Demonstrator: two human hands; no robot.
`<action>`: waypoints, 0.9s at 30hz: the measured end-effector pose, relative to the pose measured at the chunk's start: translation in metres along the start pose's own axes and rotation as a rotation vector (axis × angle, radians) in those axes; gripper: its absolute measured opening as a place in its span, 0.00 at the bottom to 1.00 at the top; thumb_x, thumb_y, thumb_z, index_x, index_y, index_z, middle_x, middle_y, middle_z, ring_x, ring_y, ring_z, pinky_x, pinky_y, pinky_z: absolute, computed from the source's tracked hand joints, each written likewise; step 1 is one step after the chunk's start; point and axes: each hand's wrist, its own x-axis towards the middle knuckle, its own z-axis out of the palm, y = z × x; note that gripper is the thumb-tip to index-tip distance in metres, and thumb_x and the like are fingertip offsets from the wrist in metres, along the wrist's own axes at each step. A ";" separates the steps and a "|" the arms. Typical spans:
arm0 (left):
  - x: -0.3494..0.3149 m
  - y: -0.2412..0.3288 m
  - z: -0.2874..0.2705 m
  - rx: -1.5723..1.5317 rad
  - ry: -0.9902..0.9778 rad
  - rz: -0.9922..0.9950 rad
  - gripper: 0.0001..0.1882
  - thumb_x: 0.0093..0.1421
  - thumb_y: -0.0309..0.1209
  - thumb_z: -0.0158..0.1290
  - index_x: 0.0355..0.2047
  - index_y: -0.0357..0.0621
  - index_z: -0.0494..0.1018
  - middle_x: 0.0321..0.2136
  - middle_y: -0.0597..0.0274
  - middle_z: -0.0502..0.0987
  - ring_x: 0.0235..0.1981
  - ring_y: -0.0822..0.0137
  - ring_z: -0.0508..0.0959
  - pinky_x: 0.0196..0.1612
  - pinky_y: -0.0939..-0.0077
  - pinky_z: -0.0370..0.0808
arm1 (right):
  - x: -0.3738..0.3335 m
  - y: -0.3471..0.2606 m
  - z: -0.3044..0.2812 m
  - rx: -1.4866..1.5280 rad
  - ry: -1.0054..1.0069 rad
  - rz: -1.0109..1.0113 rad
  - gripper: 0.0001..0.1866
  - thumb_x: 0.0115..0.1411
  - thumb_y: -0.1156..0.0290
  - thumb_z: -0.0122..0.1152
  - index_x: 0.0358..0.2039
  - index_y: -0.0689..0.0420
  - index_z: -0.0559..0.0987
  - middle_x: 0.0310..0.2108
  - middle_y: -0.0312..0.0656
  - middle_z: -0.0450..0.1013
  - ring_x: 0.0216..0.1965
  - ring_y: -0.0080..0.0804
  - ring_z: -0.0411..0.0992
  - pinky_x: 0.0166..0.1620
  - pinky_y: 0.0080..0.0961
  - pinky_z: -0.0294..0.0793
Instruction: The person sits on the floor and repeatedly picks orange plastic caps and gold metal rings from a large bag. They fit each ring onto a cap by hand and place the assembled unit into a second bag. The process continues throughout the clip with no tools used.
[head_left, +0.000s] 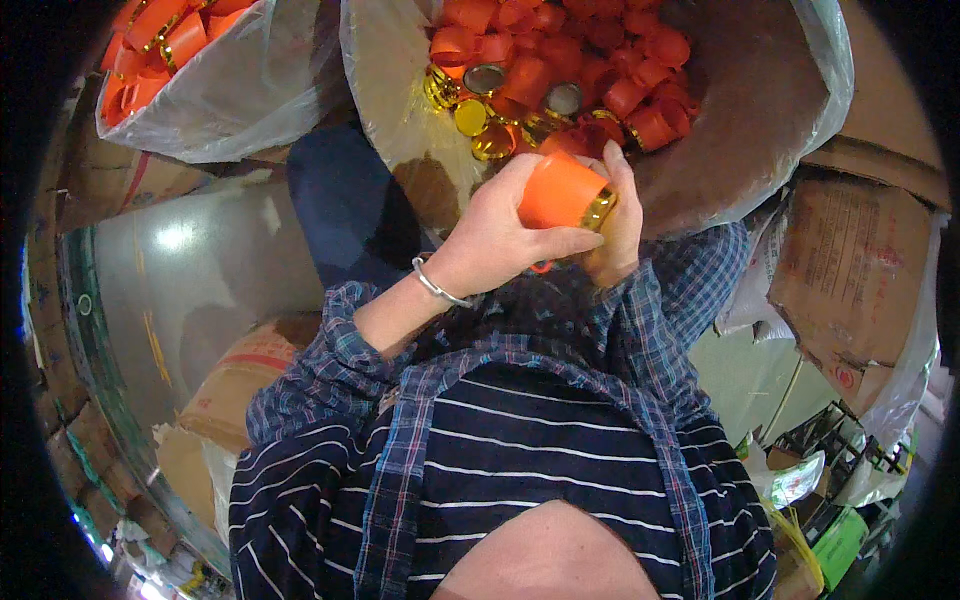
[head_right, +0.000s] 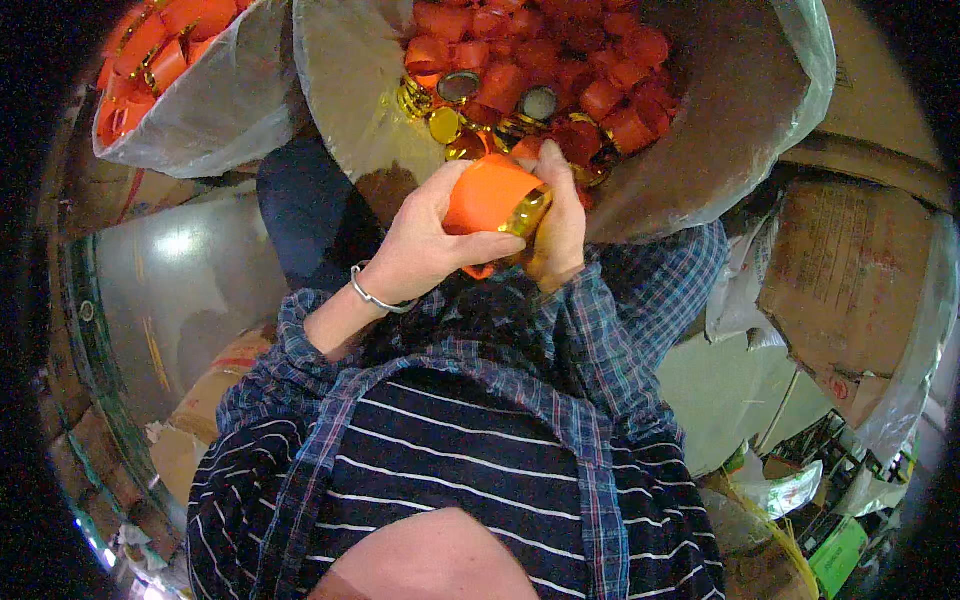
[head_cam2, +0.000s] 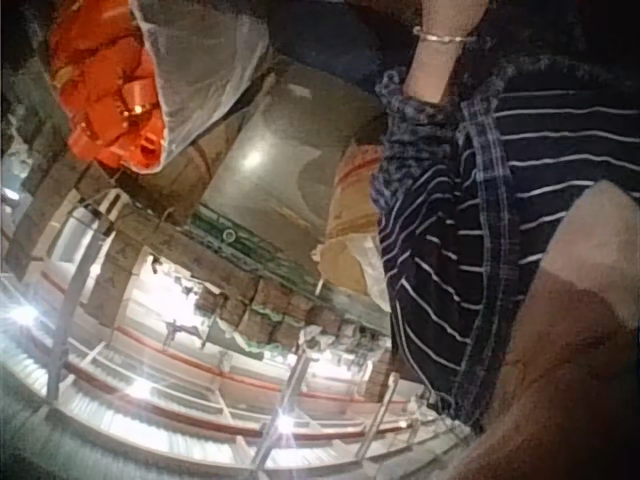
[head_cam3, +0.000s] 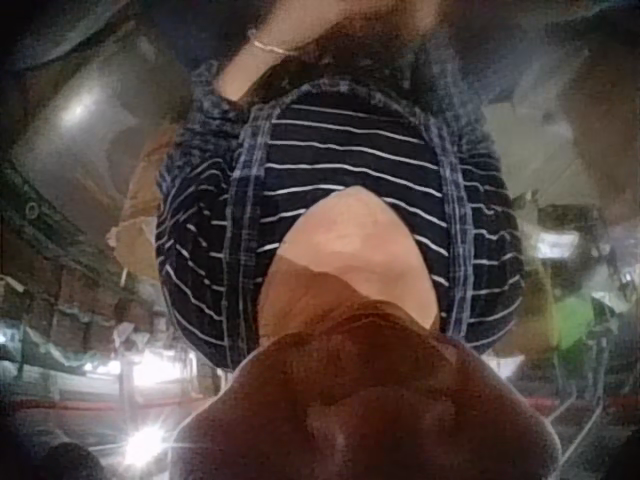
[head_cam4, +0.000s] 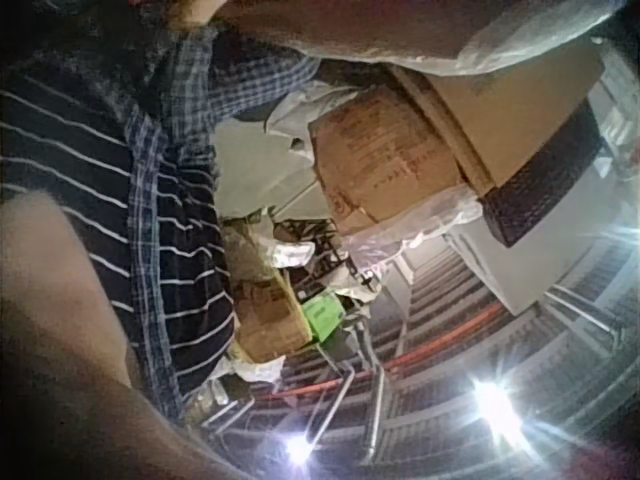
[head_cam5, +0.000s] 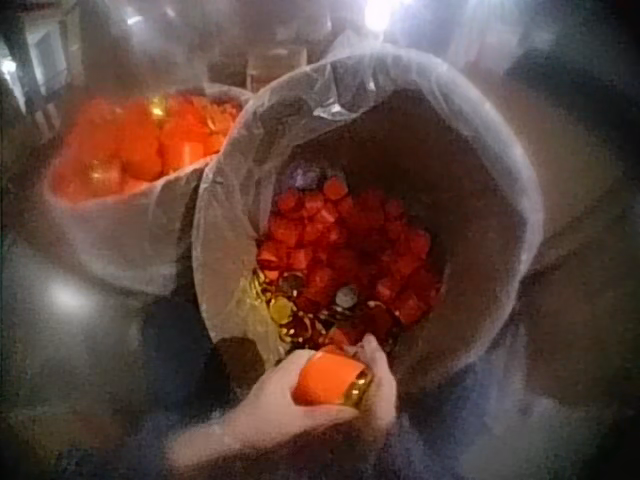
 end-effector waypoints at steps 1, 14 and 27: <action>-0.004 -0.005 0.001 -0.274 -0.103 -0.038 0.25 0.61 0.38 0.62 0.52 0.36 0.70 0.41 0.63 0.78 0.40 0.73 0.77 0.45 0.75 0.75 | 0.003 -0.001 -0.004 0.201 -0.107 0.117 0.31 0.68 0.45 0.47 0.43 0.65 0.79 0.38 0.44 0.79 0.37 0.35 0.77 0.46 0.31 0.76; -0.011 -0.036 0.012 -0.042 -0.029 -0.125 0.19 0.67 0.37 0.55 0.53 0.37 0.72 0.44 0.64 0.78 0.46 0.74 0.75 0.51 0.76 0.71 | -0.011 0.036 -0.001 -0.167 0.152 -0.214 0.23 0.68 0.59 0.51 0.55 0.64 0.71 0.50 0.48 0.71 0.51 0.38 0.71 0.56 0.30 0.68; -0.007 -0.038 -0.031 -0.529 0.364 -0.315 0.19 0.69 0.40 0.52 0.46 0.32 0.76 0.40 0.63 0.79 0.39 0.74 0.77 0.44 0.79 0.74 | 0.001 0.061 0.007 -1.112 -0.083 -0.648 0.29 0.64 0.60 0.58 0.60 0.63 0.66 0.52 0.55 0.69 0.51 0.46 0.71 0.52 0.34 0.72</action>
